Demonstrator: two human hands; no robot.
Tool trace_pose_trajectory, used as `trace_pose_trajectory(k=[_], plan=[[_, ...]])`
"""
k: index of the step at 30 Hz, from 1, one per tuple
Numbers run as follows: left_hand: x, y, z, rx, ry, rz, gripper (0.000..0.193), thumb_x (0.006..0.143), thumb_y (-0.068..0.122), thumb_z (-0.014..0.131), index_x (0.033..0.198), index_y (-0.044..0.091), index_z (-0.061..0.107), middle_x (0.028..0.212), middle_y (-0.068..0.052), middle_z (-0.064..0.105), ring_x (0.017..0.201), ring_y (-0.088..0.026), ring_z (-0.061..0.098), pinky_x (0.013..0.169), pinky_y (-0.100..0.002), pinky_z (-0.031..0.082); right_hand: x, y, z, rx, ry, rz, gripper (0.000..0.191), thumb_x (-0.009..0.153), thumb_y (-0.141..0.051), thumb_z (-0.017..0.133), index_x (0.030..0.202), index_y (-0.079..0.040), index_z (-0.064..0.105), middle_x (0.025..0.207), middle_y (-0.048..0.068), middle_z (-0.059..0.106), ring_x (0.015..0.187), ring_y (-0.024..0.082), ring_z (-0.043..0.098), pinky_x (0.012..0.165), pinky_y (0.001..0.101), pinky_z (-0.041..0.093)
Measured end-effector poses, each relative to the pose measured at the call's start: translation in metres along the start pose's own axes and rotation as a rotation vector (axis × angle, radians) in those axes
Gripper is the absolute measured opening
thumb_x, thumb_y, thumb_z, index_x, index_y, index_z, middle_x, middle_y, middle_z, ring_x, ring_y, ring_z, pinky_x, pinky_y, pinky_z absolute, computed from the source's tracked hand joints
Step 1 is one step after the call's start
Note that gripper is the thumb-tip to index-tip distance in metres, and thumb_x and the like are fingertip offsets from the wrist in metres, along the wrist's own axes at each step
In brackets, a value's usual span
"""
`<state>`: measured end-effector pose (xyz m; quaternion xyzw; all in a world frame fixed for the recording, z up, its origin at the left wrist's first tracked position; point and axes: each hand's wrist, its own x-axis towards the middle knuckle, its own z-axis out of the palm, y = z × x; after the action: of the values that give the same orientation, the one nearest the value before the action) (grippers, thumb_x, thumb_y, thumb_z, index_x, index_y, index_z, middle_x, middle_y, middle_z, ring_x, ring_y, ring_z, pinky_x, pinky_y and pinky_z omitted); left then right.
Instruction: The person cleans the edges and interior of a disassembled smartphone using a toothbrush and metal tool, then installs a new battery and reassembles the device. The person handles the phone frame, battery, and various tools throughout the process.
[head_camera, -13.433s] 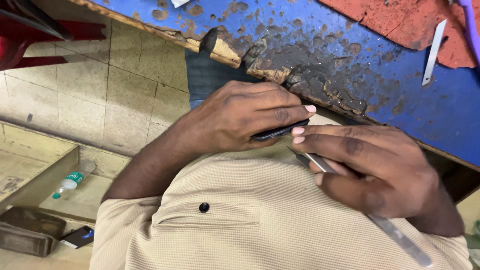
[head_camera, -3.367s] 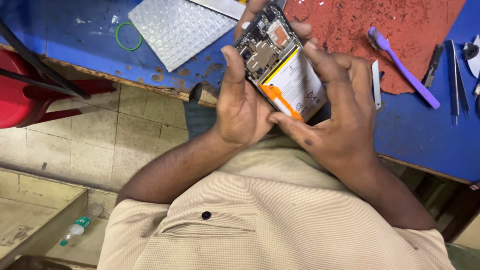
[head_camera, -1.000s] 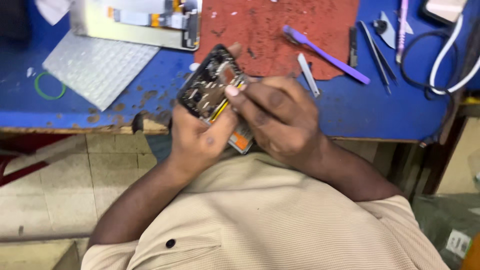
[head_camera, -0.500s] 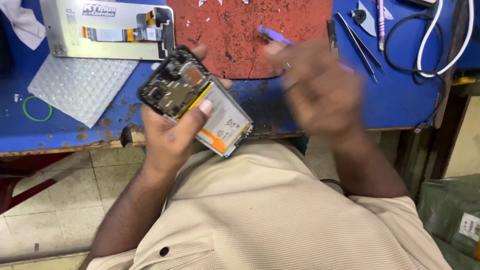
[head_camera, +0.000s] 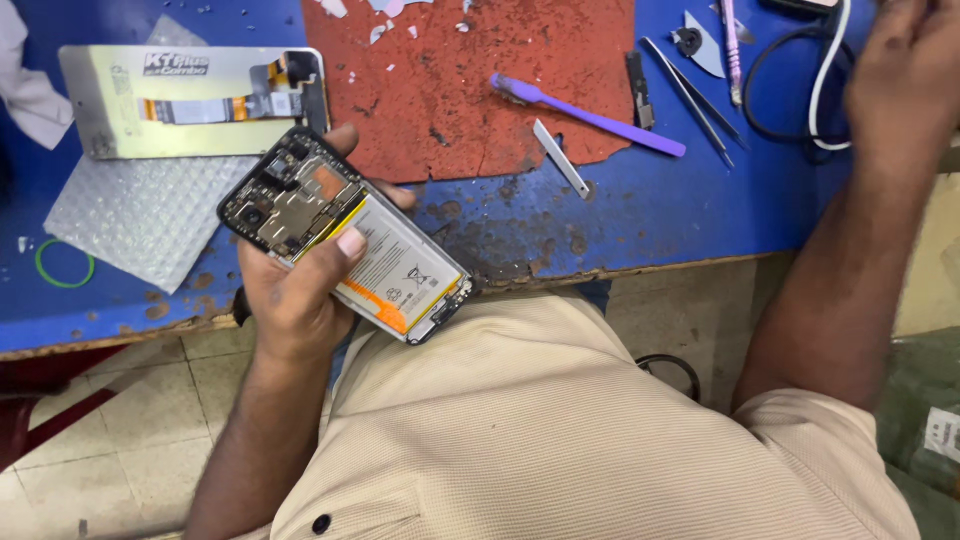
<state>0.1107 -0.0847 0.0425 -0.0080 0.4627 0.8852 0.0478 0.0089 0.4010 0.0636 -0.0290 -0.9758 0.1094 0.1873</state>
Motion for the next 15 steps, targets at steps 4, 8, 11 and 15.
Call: trace_pose_trajectory(k=[4,8,11,15], plan=[[0.000,0.000,0.006,0.006,0.018,-0.006,0.065,0.091,0.001,0.060,0.151,-0.016,0.041,0.121,-0.025,0.063,0.107,-0.035,0.072,0.096,-0.045,0.062,0.007,-0.011,-0.002,0.073,-0.065,0.001,0.033,0.115,-0.006,0.044,0.084,0.006,0.047,0.072,0.015,0.053,0.061,0.026,0.053,0.059,0.0378,0.039],[0.001,0.001,0.009,-0.001,0.037,-0.016,0.066,0.089,0.001,0.061,0.150,-0.016,0.040,0.124,-0.025,0.062,0.106,-0.035,0.072,0.094,-0.045,0.063,0.010,-0.021,0.000,-0.007,-0.019,-0.238,0.027,0.114,0.000,0.047,0.088,0.007,0.049,0.080,0.018,0.054,0.070,0.030,0.058,0.067,0.0397,0.044],[0.002,0.002,0.010,0.016,0.032,-0.024,0.067,0.089,0.001,0.061,0.151,-0.016,0.040,0.120,-0.026,0.064,0.106,-0.036,0.072,0.094,-0.045,0.063,0.010,-0.013,0.003,-0.113,0.013,-0.321,0.021,0.112,0.001,0.048,0.093,0.007,0.051,0.087,0.020,0.056,0.077,0.033,0.060,0.073,0.0416,0.048],[0.004,0.003,0.011,0.026,0.025,-0.030,0.067,0.089,0.001,0.060,0.151,-0.016,0.040,0.114,-0.027,0.067,0.106,-0.036,0.073,0.094,-0.044,0.063,0.008,0.009,0.006,-0.147,0.031,-0.181,0.016,0.108,0.004,0.047,0.093,0.006,0.052,0.086,0.019,0.058,0.075,0.032,0.060,0.070,0.0399,0.049]])
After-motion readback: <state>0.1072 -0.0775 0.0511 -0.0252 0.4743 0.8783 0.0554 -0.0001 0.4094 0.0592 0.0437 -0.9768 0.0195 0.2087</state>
